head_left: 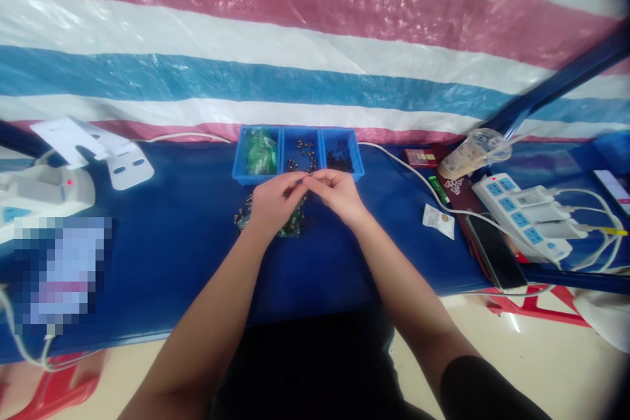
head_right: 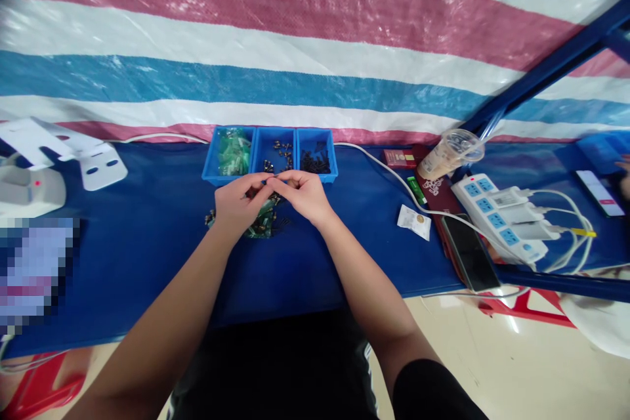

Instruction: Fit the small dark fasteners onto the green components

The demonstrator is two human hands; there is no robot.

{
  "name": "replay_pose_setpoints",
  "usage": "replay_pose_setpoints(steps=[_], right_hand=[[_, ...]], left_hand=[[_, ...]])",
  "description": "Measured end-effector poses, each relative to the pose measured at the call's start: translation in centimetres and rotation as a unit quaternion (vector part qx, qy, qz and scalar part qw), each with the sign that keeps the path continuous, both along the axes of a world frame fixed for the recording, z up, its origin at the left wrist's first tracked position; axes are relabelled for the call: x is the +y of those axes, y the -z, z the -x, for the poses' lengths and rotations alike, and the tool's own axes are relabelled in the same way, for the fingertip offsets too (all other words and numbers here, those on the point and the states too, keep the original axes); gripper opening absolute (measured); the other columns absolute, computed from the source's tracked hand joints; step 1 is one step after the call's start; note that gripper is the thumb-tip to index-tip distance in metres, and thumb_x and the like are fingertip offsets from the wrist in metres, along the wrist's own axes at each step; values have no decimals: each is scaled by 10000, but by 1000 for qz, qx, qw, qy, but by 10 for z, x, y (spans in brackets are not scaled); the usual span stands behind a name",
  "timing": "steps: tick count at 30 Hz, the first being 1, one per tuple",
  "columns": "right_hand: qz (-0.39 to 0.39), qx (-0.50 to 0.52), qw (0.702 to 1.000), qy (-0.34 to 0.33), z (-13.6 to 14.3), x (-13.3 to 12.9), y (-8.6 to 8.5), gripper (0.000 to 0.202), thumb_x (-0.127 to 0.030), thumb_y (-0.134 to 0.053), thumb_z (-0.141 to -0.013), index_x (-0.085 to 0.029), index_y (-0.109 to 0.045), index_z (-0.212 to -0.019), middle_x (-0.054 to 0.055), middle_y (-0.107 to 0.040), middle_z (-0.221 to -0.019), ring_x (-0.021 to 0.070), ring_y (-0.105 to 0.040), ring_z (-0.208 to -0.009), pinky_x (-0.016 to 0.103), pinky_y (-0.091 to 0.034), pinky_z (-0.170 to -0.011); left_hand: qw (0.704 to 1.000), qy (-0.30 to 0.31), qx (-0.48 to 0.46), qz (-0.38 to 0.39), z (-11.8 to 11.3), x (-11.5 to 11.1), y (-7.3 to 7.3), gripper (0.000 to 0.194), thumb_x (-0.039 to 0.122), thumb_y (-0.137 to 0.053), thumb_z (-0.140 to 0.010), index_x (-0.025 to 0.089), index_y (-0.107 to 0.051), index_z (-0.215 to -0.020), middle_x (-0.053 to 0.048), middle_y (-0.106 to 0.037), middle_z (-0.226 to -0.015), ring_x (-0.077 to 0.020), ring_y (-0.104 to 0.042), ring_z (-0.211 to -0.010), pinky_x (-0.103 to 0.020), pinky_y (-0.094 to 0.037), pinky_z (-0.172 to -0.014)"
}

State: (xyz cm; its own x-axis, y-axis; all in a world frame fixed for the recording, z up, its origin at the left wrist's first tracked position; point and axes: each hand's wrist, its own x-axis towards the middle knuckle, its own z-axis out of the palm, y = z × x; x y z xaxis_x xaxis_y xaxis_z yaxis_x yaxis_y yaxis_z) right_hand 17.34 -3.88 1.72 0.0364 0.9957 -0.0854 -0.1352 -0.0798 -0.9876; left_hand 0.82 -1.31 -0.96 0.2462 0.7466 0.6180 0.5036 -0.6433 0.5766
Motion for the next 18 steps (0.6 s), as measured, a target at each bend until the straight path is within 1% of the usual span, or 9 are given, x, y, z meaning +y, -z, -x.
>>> replay_pose_setpoints(steps=[3,6,9,12,15,18], right_hand=[[-8,-11,1000,14,-3,2,3,365,-534,-825,-731,-187,-747,-813,-80,-434,-495,60,-299,-455,239,-193,-432],[-18,-28,999,4,-9,4,6,349,-525,-810,-757,-189,-756,-835,-69,-468,-513,65,-307,-463,240,-212,-438],[-35,-51,998,-6,-15,5,7,341,-524,-803,-769,-194,-769,-851,-45,-527,-552,84,-382,-502,242,-295,-466],[-54,-74,996,8,-19,6,8,335,-519,-814,-759,-205,-777,-868,-31,-559,-581,107,-450,-543,255,-371,-502],[-58,-76,995,18,-20,6,8,341,-519,-804,-771,-214,-783,-921,-32,-556,-584,110,-449,-540,261,-380,-504],[-64,-82,995,3,-19,5,6,320,-504,-800,-774,-207,-784,-893,-38,-534,-574,99,-414,-524,258,-345,-497]], left_hand=[[1000,-7,-3,-12,-1,1,-1,217,363,-661,-951,198,-793,-1000,-41,-793,-891,-137,-721,-711,-238,-566,-727],[1000,-7,-3,-18,-1,2,-3,209,366,-682,-938,200,-802,-983,-43,-799,-907,-145,-735,-718,-246,-584,-732],[1000,-12,-9,-13,1,3,-6,186,344,-702,-926,204,-804,-993,-37,-800,-897,-148,-747,-744,-244,-592,-761],[1000,-22,-11,-6,4,4,-9,186,348,-699,-929,210,-805,-995,-35,-801,-895,-153,-754,-765,-248,-596,-781],[1000,-12,0,-10,4,4,-8,204,368,-684,-938,214,-805,-995,-37,-801,-914,-155,-754,-770,-254,-599,-780],[1000,-5,3,-19,4,4,-5,206,371,-680,-940,213,-804,-988,-36,-801,-905,-151,-749,-754,-250,-597,-768]])
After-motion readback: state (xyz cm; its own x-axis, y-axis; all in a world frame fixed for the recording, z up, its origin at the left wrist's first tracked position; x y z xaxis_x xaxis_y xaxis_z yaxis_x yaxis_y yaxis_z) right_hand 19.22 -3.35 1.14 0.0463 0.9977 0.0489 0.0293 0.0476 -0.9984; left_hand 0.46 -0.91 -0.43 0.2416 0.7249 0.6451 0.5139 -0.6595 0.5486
